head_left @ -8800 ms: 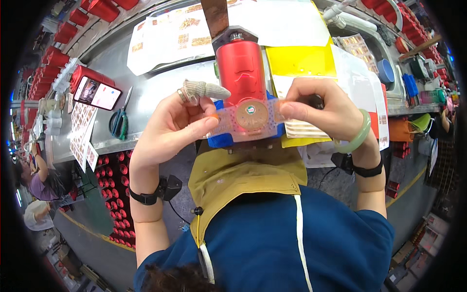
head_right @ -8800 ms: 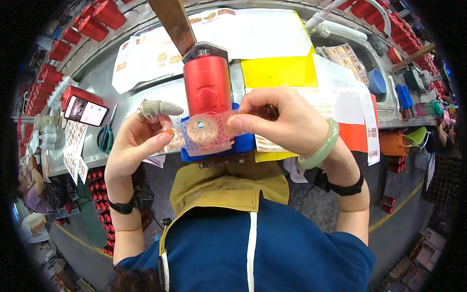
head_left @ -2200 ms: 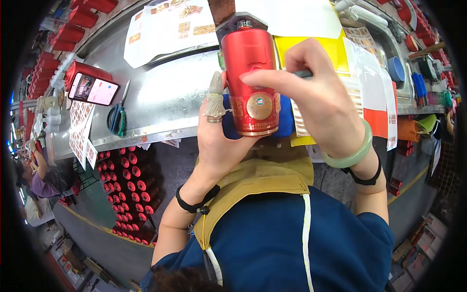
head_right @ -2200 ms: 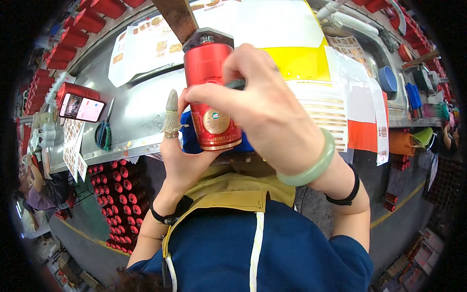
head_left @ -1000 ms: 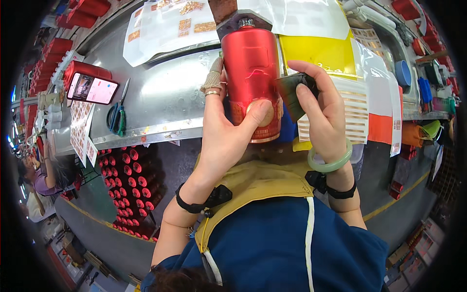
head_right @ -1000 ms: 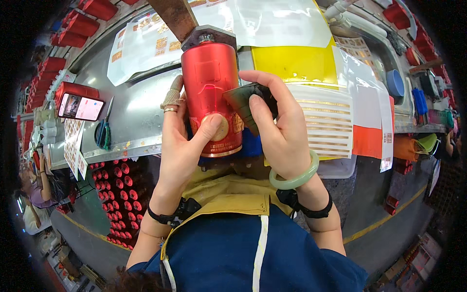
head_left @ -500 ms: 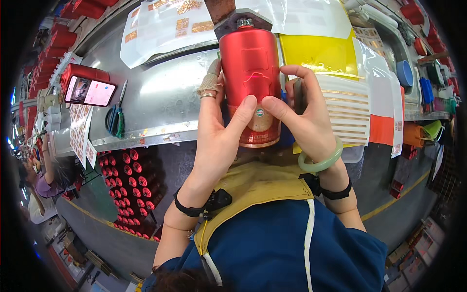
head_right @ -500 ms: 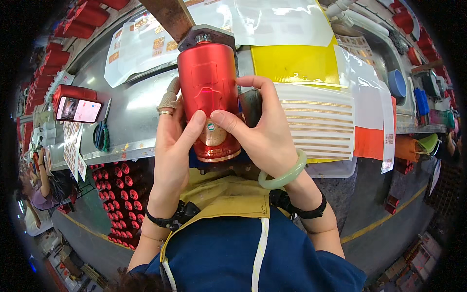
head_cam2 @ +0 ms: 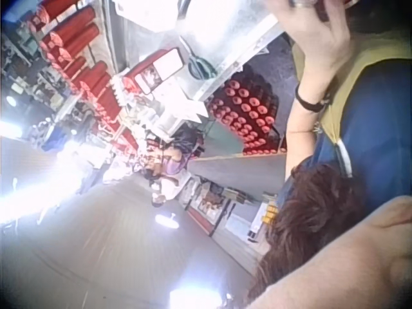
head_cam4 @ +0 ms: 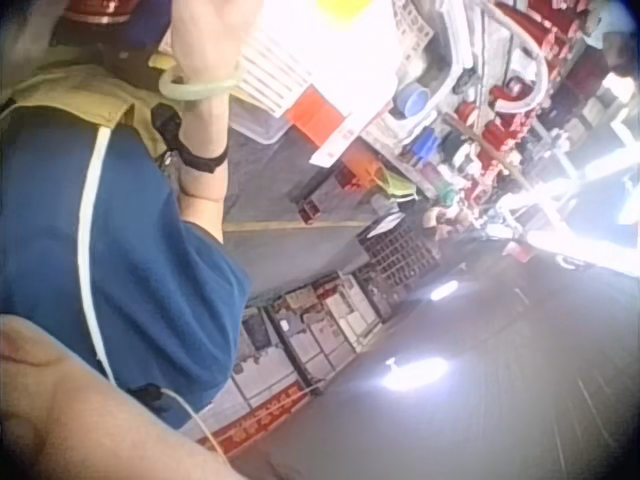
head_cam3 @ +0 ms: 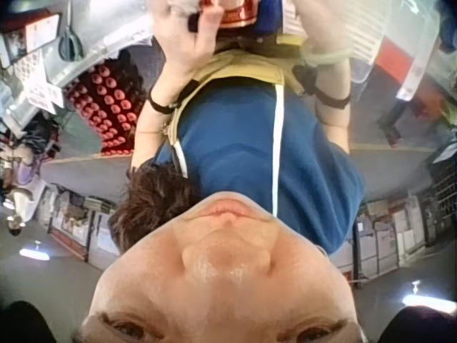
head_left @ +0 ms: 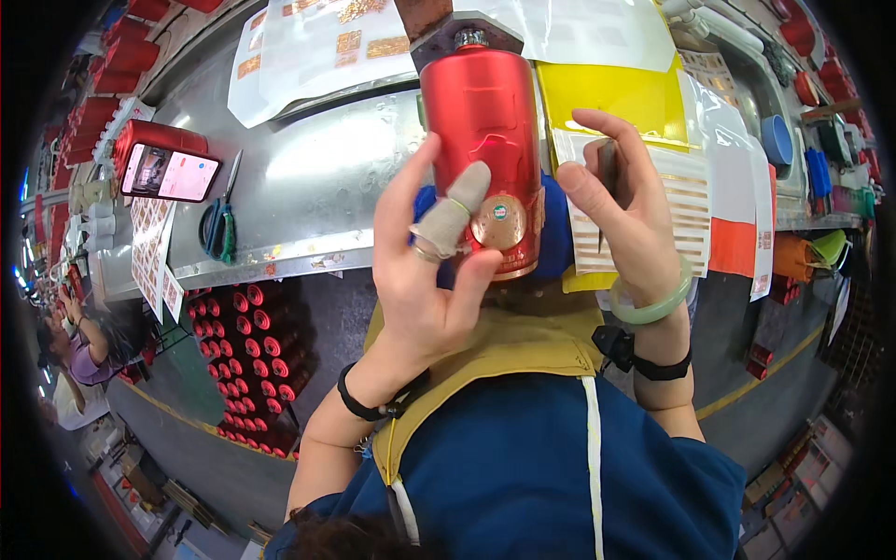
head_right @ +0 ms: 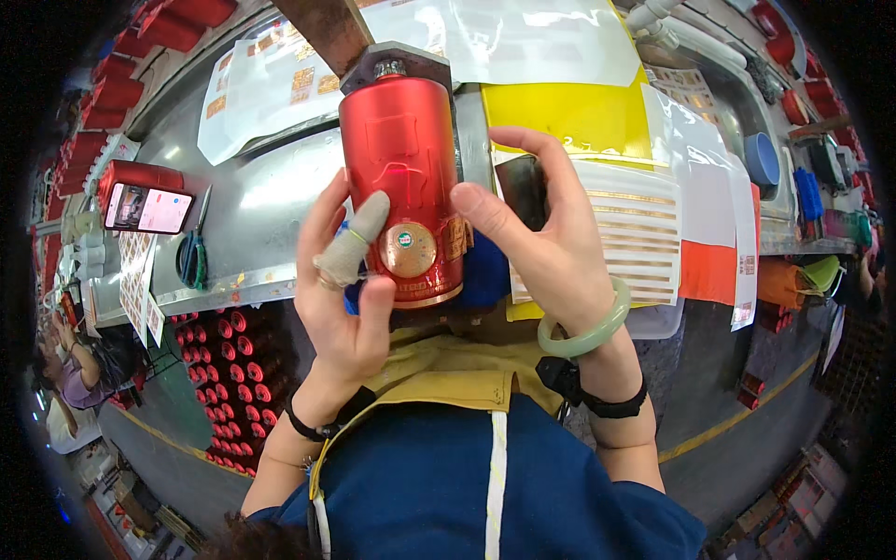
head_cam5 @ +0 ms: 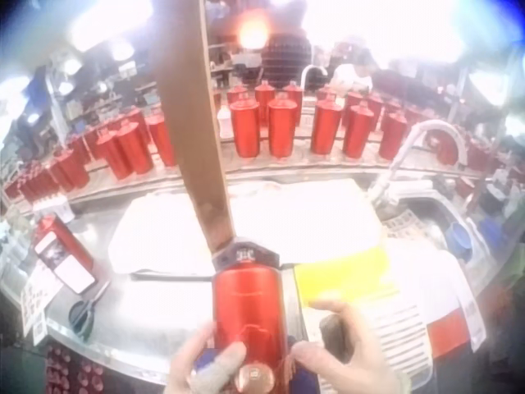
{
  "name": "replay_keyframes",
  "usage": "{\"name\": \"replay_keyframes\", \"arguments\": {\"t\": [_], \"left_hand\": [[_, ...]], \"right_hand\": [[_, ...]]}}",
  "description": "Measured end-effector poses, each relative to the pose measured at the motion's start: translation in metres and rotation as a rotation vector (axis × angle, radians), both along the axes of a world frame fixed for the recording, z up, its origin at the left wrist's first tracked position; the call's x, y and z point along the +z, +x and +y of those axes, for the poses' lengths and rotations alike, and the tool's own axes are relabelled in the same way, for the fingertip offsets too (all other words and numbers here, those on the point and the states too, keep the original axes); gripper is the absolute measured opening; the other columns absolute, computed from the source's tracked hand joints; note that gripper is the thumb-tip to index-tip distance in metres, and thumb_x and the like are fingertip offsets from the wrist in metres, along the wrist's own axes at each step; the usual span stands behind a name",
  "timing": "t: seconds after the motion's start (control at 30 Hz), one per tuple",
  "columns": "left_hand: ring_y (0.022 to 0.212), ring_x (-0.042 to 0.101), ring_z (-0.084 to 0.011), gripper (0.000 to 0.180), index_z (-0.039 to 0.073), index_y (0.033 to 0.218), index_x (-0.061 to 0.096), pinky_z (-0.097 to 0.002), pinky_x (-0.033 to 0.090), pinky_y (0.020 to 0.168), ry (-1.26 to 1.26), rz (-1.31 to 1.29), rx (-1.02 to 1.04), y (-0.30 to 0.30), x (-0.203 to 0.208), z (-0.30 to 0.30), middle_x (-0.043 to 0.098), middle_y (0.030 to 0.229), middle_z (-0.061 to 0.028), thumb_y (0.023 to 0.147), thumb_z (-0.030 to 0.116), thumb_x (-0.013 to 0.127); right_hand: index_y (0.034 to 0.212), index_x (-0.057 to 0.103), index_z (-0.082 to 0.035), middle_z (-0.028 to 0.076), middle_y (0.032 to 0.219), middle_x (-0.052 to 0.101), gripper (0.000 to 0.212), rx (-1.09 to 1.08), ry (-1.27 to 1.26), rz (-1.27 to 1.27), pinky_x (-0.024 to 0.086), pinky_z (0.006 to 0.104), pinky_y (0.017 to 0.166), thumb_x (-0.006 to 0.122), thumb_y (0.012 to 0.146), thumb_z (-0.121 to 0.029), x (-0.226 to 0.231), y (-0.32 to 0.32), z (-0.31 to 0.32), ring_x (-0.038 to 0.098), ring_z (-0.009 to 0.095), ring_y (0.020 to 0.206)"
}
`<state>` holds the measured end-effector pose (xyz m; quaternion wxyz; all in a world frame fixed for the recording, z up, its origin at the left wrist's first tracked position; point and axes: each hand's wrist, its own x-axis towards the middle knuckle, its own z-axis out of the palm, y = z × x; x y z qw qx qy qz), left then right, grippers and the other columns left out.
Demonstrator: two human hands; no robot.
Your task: Applying gold-colored decals to red tumblers and using a scraping tool to ensure they are flat and adhered.
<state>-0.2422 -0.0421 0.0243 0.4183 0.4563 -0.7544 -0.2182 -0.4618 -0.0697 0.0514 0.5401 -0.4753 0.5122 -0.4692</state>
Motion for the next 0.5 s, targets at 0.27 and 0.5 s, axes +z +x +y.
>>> {"name": "replay_keyframes", "arguments": {"t": [0.27,0.5], "left_hand": [[0.133,0.051,-0.0461,0.074,0.017,0.137,0.069,-0.0515,0.045,0.106,-0.050,-0.304,0.069,-0.010,0.012,0.011,0.042,0.158,-0.0279,0.076,0.058,0.079],[0.142,0.040,-0.0488,0.067,0.015,0.137,0.069,-0.0529,0.039,0.113,-0.099,-0.271,-0.015,-0.010,0.009,0.011,0.033,0.161,-0.0322,0.079,0.045,0.083]], "right_hand": [[0.132,0.058,-0.001,-0.007,0.083,0.052,0.046,-0.051,0.010,0.038,0.039,0.0193,0.071,0.078,0.097,-0.023,-0.008,0.002,0.001,0.047,0.003,0.078],[0.130,0.059,-0.001,-0.008,0.080,0.046,0.040,-0.060,-0.025,0.073,0.035,0.0191,0.068,0.075,0.099,-0.021,-0.005,0.003,0.006,0.042,0.003,0.075]]}}
